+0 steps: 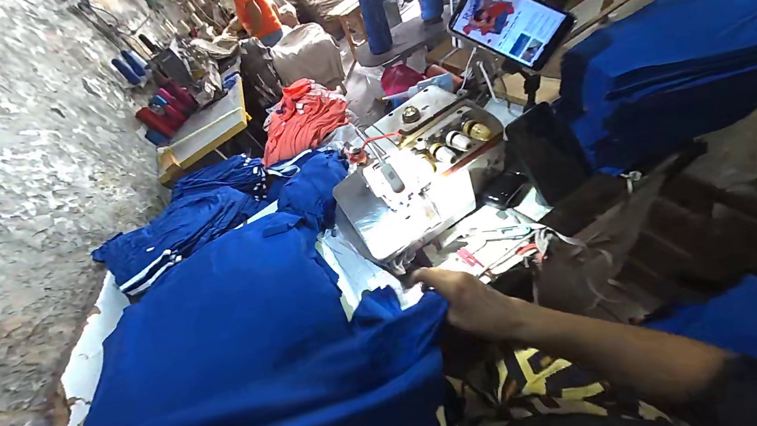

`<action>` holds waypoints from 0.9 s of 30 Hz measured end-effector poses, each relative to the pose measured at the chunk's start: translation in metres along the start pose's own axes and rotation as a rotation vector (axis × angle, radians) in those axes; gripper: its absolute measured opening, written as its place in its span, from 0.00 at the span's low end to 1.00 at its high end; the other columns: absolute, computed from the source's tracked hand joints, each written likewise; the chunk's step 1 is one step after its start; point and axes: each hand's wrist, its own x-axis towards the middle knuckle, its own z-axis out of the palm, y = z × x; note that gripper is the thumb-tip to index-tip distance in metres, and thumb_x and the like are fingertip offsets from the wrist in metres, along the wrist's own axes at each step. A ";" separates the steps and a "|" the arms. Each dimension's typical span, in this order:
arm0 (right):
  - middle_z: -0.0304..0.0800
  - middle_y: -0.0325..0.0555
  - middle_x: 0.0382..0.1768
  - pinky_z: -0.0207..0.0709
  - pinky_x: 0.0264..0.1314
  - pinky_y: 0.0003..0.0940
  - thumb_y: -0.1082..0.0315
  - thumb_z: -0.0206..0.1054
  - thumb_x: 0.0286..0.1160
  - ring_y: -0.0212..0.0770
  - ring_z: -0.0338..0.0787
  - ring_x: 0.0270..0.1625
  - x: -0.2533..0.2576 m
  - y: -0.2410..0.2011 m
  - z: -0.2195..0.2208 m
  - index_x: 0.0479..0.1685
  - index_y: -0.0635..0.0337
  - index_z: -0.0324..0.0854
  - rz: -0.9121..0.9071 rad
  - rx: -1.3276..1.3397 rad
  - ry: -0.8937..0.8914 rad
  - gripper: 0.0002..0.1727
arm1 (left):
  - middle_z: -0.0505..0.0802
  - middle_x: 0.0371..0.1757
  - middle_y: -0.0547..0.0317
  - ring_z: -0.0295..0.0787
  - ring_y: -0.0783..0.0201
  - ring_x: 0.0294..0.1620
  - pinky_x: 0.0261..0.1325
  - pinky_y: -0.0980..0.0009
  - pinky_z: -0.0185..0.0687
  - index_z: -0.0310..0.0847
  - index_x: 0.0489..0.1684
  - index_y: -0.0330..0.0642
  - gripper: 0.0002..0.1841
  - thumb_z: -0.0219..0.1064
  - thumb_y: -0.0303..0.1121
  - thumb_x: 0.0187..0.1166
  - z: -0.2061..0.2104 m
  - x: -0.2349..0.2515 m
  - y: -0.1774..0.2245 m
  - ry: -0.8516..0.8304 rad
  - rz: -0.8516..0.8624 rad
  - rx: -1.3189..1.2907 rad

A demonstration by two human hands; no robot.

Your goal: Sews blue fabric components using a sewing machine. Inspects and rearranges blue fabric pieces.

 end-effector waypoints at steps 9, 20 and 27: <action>0.86 0.32 0.37 0.75 0.38 0.12 0.56 0.74 0.74 0.16 0.81 0.37 -0.074 0.026 -0.065 0.38 0.58 0.83 -0.019 0.664 -0.175 0.13 | 0.78 0.71 0.16 0.75 0.30 0.75 0.77 0.46 0.69 0.83 0.55 0.16 0.19 0.63 0.30 0.82 0.162 0.227 -0.082 0.384 0.157 0.281; 0.93 0.65 0.46 0.68 0.70 0.69 0.56 0.71 0.80 0.65 0.89 0.57 -0.135 0.092 -0.078 0.45 0.69 0.91 0.686 -0.058 -0.741 0.20 | 0.69 0.90 0.44 0.49 0.34 0.94 0.88 0.27 0.29 0.72 0.84 0.41 0.25 0.51 0.33 0.88 0.330 0.153 -0.068 -0.333 -0.136 0.424; 0.93 0.63 0.48 0.80 0.59 0.63 0.74 0.68 0.69 0.67 0.90 0.57 -0.035 0.087 -0.070 0.46 0.70 0.91 0.246 -0.525 0.194 0.11 | 0.58 0.95 0.46 0.32 0.33 0.96 0.81 0.18 0.14 0.60 0.92 0.50 0.29 0.49 0.46 0.92 0.352 0.197 -0.053 -0.450 -0.241 0.651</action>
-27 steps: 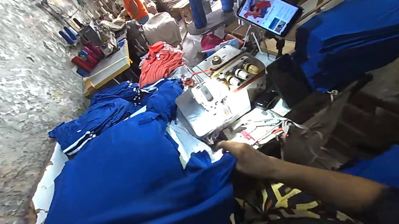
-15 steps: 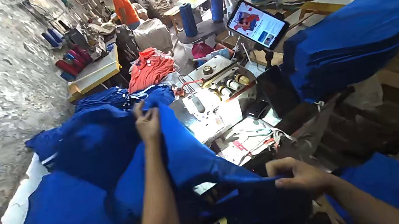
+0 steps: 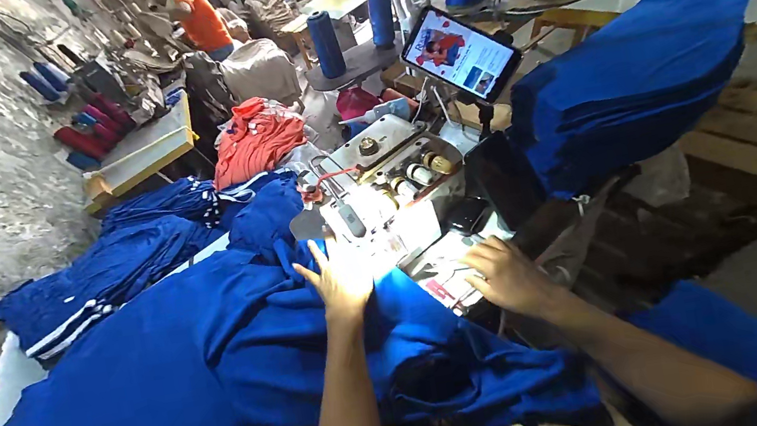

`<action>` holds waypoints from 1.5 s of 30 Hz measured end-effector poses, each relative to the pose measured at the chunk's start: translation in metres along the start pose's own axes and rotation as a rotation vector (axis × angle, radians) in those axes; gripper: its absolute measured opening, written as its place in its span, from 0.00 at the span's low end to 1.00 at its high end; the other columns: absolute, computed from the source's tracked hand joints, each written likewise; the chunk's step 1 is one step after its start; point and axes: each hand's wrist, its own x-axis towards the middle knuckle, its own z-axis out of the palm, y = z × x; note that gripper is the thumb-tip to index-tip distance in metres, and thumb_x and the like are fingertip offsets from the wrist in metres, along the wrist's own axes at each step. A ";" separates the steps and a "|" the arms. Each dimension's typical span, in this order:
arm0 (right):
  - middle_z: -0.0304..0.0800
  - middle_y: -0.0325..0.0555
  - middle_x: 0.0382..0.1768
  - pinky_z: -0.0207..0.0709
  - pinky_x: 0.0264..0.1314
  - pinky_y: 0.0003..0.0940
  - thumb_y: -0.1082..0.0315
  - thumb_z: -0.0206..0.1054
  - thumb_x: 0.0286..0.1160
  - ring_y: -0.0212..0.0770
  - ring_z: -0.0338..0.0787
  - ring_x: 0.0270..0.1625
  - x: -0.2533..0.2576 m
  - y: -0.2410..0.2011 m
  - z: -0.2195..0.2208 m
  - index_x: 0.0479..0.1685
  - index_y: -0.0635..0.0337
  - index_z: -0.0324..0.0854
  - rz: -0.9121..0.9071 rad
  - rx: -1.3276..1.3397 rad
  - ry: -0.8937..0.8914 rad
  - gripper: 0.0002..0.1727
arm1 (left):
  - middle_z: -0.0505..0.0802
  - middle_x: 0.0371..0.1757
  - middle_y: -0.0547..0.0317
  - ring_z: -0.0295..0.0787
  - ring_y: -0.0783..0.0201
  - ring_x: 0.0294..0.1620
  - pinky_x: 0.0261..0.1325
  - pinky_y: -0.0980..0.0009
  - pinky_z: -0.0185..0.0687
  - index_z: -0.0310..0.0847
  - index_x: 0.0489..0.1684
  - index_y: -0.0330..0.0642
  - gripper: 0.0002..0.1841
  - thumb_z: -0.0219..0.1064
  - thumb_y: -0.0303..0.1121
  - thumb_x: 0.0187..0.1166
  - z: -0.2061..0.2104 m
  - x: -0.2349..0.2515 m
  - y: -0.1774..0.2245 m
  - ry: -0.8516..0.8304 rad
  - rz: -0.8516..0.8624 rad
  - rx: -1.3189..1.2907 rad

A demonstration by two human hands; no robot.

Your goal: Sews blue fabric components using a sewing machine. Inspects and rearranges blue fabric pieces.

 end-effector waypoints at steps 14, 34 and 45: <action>0.87 0.69 0.62 0.63 0.81 0.59 0.78 0.62 0.79 0.68 0.77 0.75 0.038 0.018 -0.038 0.65 0.71 0.83 0.369 -0.164 -0.487 0.17 | 0.70 0.77 0.11 0.67 0.32 0.84 0.85 0.56 0.65 0.64 0.71 0.08 0.28 0.60 0.26 0.79 0.062 -0.096 -0.075 0.951 0.014 -0.669; 0.89 0.74 0.51 0.75 0.65 0.70 0.81 0.65 0.77 0.74 0.86 0.62 0.102 0.085 -0.185 0.47 0.75 0.88 0.423 -0.384 -0.146 0.08 | 0.81 0.58 0.19 0.85 0.52 0.54 0.56 0.73 0.82 0.81 0.51 0.13 0.19 0.67 0.28 0.74 0.113 -0.172 -0.123 1.018 -0.218 -0.481; 0.91 0.65 0.37 0.73 0.57 0.70 0.76 0.84 0.60 0.65 0.88 0.48 0.117 0.122 -0.218 0.34 0.67 0.92 0.420 -0.129 -0.108 0.07 | 0.80 0.53 0.63 0.83 0.88 0.46 0.45 0.87 0.83 0.64 0.62 0.31 0.22 0.62 0.13 0.69 0.105 -0.180 -0.100 0.807 -0.397 -1.397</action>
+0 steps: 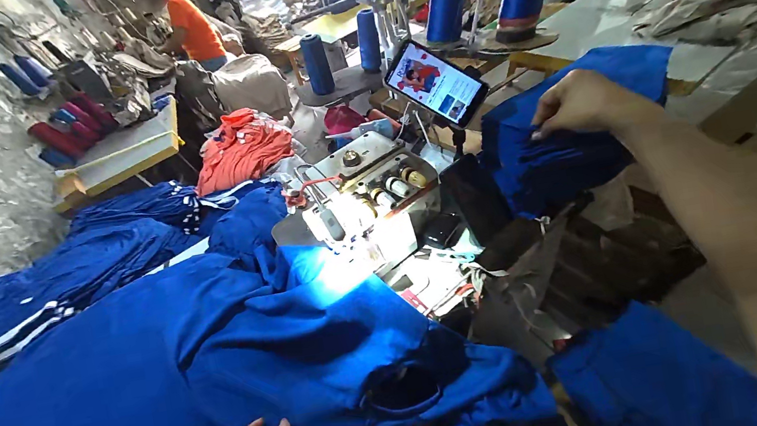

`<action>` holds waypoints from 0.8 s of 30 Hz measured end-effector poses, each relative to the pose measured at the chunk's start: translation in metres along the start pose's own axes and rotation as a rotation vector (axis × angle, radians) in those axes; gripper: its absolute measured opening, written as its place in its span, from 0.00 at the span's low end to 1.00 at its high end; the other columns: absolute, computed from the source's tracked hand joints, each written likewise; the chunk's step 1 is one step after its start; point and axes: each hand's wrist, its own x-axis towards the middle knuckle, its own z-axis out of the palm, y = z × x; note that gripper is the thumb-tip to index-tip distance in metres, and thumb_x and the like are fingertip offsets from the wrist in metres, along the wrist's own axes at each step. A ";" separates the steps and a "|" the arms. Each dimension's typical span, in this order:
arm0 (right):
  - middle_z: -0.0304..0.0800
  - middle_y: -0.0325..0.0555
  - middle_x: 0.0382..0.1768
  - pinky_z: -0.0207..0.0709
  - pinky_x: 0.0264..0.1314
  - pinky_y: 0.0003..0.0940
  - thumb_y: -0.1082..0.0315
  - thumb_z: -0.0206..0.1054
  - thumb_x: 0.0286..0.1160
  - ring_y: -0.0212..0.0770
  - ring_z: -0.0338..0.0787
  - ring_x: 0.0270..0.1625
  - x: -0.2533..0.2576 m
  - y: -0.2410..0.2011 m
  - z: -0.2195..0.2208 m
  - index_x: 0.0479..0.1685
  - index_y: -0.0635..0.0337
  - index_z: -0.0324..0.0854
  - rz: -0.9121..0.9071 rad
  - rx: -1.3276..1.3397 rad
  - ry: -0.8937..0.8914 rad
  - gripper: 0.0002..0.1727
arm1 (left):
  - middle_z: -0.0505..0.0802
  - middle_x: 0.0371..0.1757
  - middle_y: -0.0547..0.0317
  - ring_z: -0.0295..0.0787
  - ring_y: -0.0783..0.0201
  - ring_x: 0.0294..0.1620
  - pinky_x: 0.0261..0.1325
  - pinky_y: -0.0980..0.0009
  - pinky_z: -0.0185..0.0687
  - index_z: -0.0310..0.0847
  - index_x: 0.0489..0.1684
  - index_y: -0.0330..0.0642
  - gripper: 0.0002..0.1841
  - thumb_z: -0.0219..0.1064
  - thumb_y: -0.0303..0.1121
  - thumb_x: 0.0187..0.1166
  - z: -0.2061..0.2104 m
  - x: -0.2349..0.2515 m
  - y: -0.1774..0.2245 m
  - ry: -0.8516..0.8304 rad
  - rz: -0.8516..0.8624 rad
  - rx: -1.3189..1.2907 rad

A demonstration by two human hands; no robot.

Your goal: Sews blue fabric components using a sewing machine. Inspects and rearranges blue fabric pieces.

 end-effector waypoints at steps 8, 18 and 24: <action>0.83 0.49 0.28 0.79 0.42 0.37 0.85 0.80 0.57 0.38 0.82 0.31 0.010 0.018 0.009 0.40 0.70 0.80 0.020 0.341 -0.136 0.15 | 0.63 0.79 0.11 0.69 0.35 0.76 0.70 0.56 0.74 0.56 0.75 0.11 0.36 0.69 0.23 0.67 0.005 0.005 0.013 0.316 0.378 0.508; 0.79 0.80 0.67 0.65 0.76 0.68 0.63 0.58 0.88 0.73 0.79 0.72 0.024 0.051 -0.035 0.68 0.78 0.76 0.219 0.280 0.537 0.24 | 0.83 0.65 0.63 0.84 0.79 0.60 0.61 0.79 0.84 0.64 0.68 0.31 0.23 0.64 0.21 0.74 0.063 -0.013 0.077 -0.166 0.631 0.012; 0.89 0.62 0.28 0.81 0.31 0.65 0.70 0.64 0.79 0.63 0.91 0.29 -0.098 -0.087 0.019 0.40 0.68 0.88 -0.742 -0.021 0.359 0.10 | 0.87 0.69 0.69 0.86 0.72 0.67 0.67 0.72 0.88 0.86 0.62 0.50 0.13 0.69 0.30 0.82 0.099 -0.031 0.098 -0.588 0.685 -0.110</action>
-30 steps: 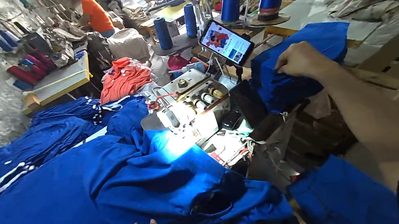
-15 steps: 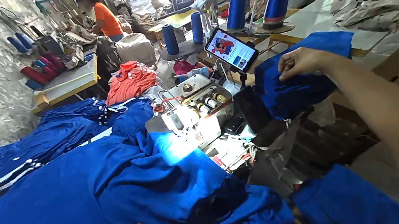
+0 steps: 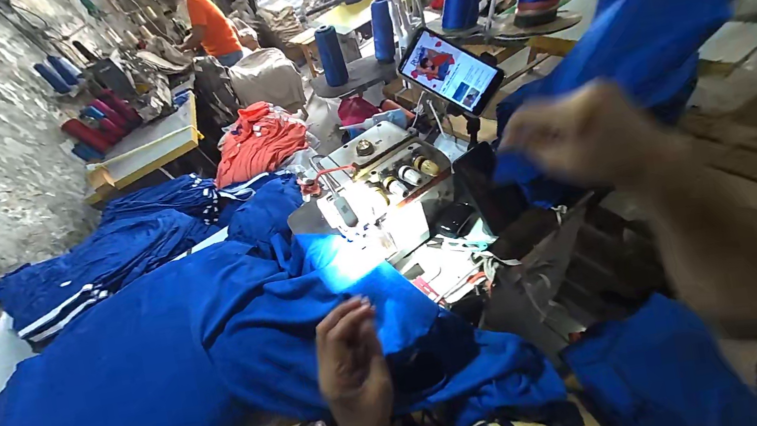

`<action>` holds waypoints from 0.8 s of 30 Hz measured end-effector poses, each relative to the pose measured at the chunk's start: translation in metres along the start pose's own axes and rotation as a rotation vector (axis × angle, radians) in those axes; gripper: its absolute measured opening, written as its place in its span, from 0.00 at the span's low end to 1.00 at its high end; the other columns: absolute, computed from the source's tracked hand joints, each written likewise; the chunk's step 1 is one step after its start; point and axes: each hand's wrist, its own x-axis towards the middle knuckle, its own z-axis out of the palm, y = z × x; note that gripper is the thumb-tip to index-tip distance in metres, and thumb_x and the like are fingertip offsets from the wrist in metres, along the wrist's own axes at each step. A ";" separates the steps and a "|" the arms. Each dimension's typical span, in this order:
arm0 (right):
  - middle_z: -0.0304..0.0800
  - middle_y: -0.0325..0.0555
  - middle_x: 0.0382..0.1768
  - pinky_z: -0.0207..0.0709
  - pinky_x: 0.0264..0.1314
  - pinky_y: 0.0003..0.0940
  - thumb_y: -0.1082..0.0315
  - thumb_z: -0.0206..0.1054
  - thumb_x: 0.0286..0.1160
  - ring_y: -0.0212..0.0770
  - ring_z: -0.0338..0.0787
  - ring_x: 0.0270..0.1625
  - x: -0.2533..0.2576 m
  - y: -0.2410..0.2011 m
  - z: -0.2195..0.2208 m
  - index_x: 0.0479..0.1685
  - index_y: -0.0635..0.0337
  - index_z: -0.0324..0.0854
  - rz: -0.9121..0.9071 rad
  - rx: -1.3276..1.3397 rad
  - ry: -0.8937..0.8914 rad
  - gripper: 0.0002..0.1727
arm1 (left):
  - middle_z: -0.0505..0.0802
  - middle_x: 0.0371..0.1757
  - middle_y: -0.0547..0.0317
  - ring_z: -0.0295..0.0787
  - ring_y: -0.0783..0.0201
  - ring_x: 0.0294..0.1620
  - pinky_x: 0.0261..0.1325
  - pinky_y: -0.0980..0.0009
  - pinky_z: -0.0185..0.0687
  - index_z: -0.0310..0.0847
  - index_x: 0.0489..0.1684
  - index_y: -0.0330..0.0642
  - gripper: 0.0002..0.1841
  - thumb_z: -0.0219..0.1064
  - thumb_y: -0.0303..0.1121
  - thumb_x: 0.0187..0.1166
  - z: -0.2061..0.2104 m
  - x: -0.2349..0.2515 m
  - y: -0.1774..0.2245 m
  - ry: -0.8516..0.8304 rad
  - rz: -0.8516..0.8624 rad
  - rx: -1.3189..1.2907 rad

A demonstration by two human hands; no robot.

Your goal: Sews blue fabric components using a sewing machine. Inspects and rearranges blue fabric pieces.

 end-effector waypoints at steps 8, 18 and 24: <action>0.95 0.46 0.42 0.87 0.50 0.17 0.67 0.73 0.77 0.23 0.93 0.43 -0.059 -0.169 0.102 0.63 0.70 0.79 0.007 1.038 0.214 0.20 | 0.90 0.38 0.67 0.84 0.89 0.43 0.51 0.89 0.80 0.80 0.45 0.38 0.11 0.53 0.31 0.92 -0.031 0.062 0.018 -0.557 0.059 0.071; 0.91 0.56 0.43 0.82 0.51 0.22 0.70 0.72 0.68 0.32 0.89 0.45 -0.052 -0.130 0.233 0.32 0.68 0.92 0.557 0.863 0.168 0.08 | 0.94 0.37 0.49 0.90 0.61 0.39 0.49 0.61 0.85 0.93 0.35 0.32 0.08 0.70 0.28 0.76 -0.013 0.101 -0.111 -0.454 -0.189 0.550; 0.87 0.36 0.30 0.74 0.37 0.11 0.68 0.76 0.63 0.16 0.80 0.32 -0.062 -0.128 0.231 0.25 0.65 0.87 0.576 1.133 0.035 0.08 | 0.94 0.36 0.60 0.86 0.77 0.35 0.45 0.75 0.82 0.90 0.45 0.36 0.08 0.72 0.29 0.74 -0.028 0.106 -0.110 -0.585 -0.368 0.442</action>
